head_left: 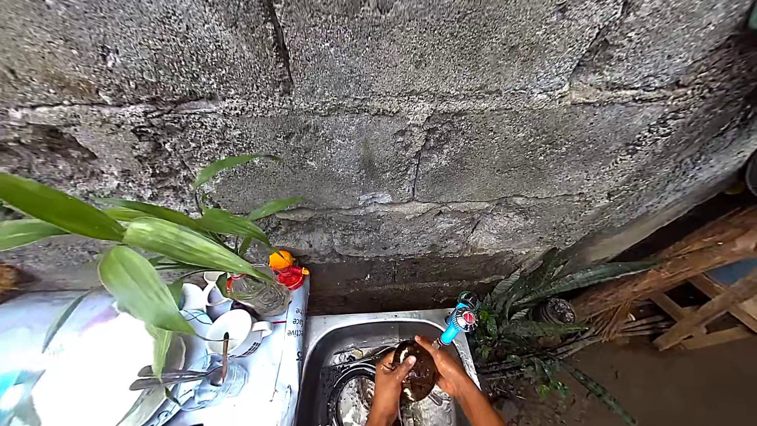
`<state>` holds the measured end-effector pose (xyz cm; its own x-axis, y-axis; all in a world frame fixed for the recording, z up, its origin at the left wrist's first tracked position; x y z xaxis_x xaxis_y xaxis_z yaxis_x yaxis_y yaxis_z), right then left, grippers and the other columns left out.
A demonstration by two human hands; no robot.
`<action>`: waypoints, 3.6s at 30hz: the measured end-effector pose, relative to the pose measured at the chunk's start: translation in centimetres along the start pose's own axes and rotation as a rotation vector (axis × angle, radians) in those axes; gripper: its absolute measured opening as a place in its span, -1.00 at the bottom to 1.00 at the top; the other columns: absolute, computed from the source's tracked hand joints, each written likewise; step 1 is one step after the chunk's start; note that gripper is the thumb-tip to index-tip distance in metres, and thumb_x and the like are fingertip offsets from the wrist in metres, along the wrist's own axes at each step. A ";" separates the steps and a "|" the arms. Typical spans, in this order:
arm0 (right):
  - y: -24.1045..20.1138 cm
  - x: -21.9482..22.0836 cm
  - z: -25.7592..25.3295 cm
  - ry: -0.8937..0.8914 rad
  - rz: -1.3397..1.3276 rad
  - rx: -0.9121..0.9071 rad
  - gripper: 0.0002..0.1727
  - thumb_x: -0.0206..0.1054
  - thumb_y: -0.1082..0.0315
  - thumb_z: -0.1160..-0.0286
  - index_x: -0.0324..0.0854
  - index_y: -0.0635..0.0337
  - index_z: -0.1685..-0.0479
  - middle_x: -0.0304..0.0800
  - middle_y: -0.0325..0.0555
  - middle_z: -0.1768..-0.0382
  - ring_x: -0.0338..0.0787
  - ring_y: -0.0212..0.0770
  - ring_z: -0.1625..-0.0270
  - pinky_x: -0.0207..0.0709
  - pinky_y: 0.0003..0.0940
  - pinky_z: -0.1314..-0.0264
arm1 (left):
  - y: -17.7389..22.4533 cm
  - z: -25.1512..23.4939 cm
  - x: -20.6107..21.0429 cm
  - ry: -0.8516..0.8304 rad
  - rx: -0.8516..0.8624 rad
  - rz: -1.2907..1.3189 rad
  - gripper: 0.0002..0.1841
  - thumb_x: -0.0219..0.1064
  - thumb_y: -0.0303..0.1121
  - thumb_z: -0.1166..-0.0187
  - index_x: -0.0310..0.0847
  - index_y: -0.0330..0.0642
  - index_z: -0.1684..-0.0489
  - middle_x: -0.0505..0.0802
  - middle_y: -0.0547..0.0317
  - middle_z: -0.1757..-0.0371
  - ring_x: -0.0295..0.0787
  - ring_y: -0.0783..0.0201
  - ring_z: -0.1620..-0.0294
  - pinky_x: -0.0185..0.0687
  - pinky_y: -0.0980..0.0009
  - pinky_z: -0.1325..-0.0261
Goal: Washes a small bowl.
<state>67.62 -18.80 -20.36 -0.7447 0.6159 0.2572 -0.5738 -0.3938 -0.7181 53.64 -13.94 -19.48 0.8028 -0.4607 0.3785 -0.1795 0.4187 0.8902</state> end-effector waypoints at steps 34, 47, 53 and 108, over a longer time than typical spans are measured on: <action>0.1 1.7 4.0 0.363 0.855 -0.734 -0.64 0.19 0.32 -0.67 0.82 0.33 -0.16 0.90 0.17 -0.13 0.86 0.15 -0.26 0.61 0.14 -0.40 | -2.1 0.3 0.9 -0.050 -0.105 -0.326 -0.58 0.50 -0.66 -0.20 0.68 -0.43 -0.11 0.89 -0.01 0.07 0.84 0.30 0.03 0.77 0.29 -0.17; 1.4 2.0 5.3 0.256 0.885 -0.871 -0.63 0.19 0.41 -0.62 0.77 0.38 -0.25 0.78 0.16 -0.36 0.69 0.13 -0.52 0.49 0.02 -0.64 | -2.0 0.1 1.2 -0.016 -0.076 -0.263 -0.70 0.37 -0.62 -0.29 0.68 -0.41 -0.02 0.86 0.07 0.16 0.81 0.38 0.12 0.75 0.34 -0.06; -0.9 1.4 4.6 0.297 0.860 -0.627 -0.64 0.20 0.27 -0.73 0.85 0.32 -0.09 0.89 0.09 -0.18 0.80 0.06 -0.37 0.51 0.08 -0.54 | -1.5 1.1 1.3 -0.128 -0.125 -0.278 -0.54 0.50 -0.69 -0.22 0.63 -0.47 -0.17 0.89 -0.02 0.02 0.85 0.32 -0.01 0.77 0.34 -0.20; 2.7 -5.1 3.8 0.245 -0.397 -0.318 -0.68 0.13 0.47 -0.72 0.55 0.34 -0.36 0.81 -0.02 -0.03 0.81 -0.31 0.06 0.74 -0.34 0.01 | -4.3 -2.0 5.0 -0.063 -0.401 -0.276 -0.21 0.22 -0.01 -0.74 -0.08 -0.08 -0.89 0.25 -0.39 -0.76 0.32 -0.28 -0.67 0.40 -0.27 -0.52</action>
<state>68.59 -25.60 -21.17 -0.3698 0.8301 0.4173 -0.6345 0.1025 -0.7661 59.57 -16.46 -21.95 0.7512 -0.6384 0.1678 0.2781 0.5367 0.7966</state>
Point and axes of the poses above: each hand's wrist, its own z-axis away from the middle knuckle, its own x-axis out of the palm, y = z × x, the point moved 3 cm from there along -z, towards the middle knuckle
